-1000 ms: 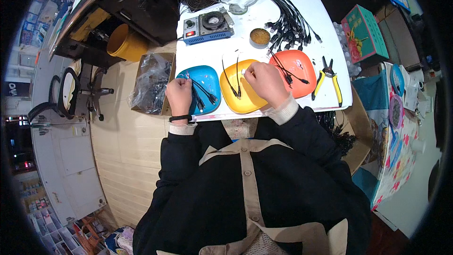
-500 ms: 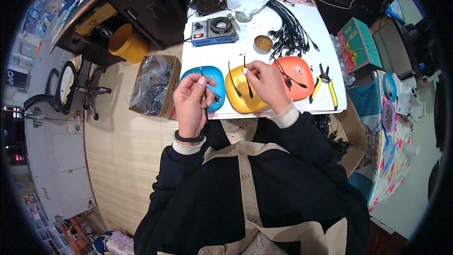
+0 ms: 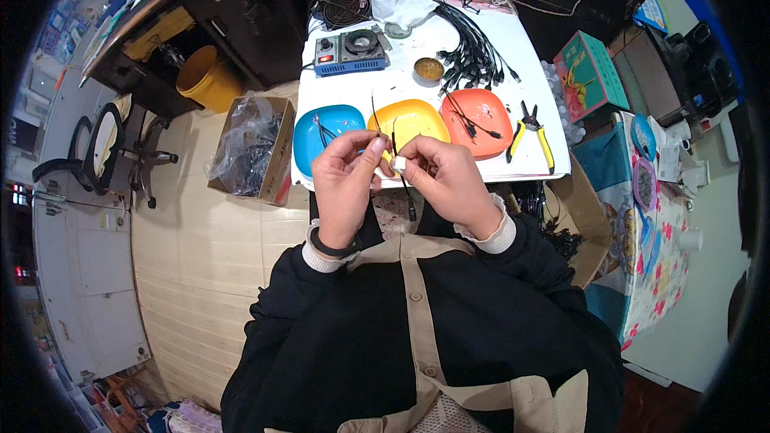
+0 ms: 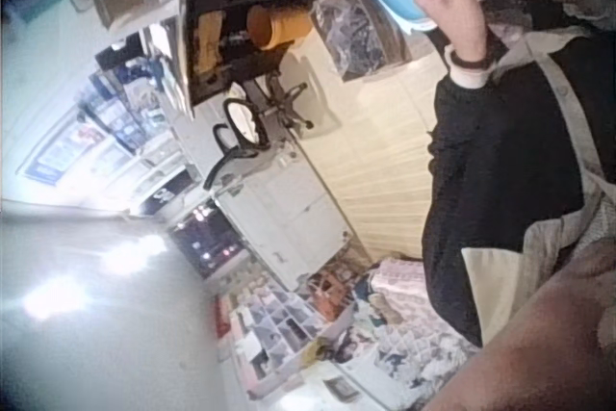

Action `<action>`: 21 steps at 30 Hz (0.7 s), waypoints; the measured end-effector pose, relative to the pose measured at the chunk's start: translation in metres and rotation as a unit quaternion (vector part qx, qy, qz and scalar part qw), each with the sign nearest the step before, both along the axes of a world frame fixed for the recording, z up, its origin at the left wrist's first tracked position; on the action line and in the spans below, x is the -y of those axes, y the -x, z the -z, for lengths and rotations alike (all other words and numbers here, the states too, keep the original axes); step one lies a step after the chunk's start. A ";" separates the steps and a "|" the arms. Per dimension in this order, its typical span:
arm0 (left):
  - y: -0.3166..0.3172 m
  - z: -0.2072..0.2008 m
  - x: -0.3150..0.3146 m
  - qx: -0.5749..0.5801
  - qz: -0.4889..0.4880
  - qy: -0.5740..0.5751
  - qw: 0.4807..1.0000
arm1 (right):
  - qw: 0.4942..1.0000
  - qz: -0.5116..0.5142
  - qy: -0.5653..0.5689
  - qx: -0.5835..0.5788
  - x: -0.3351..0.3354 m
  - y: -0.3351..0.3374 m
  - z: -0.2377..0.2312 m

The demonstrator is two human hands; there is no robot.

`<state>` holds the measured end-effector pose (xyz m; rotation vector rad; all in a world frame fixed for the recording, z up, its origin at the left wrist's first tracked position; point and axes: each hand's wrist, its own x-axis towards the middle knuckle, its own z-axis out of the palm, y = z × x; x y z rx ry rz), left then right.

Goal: The person sits at a low table and repeatedly picks up black cables, attaches small white connectors to their ends, and places the finished cables into a plastic bag. The person also moves a bundle of cables from a box onto the table.

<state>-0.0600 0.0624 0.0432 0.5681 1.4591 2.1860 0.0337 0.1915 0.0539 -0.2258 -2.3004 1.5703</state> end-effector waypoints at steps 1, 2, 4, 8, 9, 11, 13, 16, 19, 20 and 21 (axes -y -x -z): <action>-0.002 -0.001 0.001 0.013 -0.004 0.006 1.000 | 1.000 0.001 0.003 -0.008 0.001 -0.001 0.000; -0.004 -0.001 0.001 0.021 -0.007 0.007 1.000 | 1.000 0.002 0.007 -0.015 0.002 -0.003 0.001; -0.004 -0.002 0.003 0.053 0.007 -0.005 0.999 | 1.000 -0.007 -0.015 -0.010 0.004 -0.004 0.001; -0.005 -0.002 0.003 0.117 0.041 -0.013 0.992 | 0.997 0.011 -0.073 -0.036 0.008 -0.006 0.004; -0.006 -0.001 0.002 0.112 0.044 -0.024 0.993 | 0.996 0.007 -0.083 -0.029 0.009 -0.008 0.004; -0.008 -0.001 0.001 0.111 0.039 -0.027 0.993 | 0.994 0.003 -0.108 -0.012 0.007 -0.011 0.004; -0.010 -0.003 0.002 0.092 0.048 -0.023 0.994 | 0.997 0.008 -0.080 0.004 -0.001 -0.015 0.001; -0.011 -0.007 0.008 0.092 0.086 0.014 0.992 | 0.999 0.015 0.040 0.004 -0.016 -0.015 -0.008; -0.011 -0.011 0.011 0.067 0.112 0.060 0.990 | 0.999 0.015 0.026 -0.027 -0.024 -0.016 -0.020; -0.012 -0.011 0.011 0.057 0.113 0.069 0.990 | 0.999 0.017 -0.003 -0.038 -0.024 -0.016 -0.023; -0.013 -0.012 0.011 0.047 0.113 0.079 0.989 | 0.998 0.019 -0.033 -0.049 -0.023 -0.016 -0.027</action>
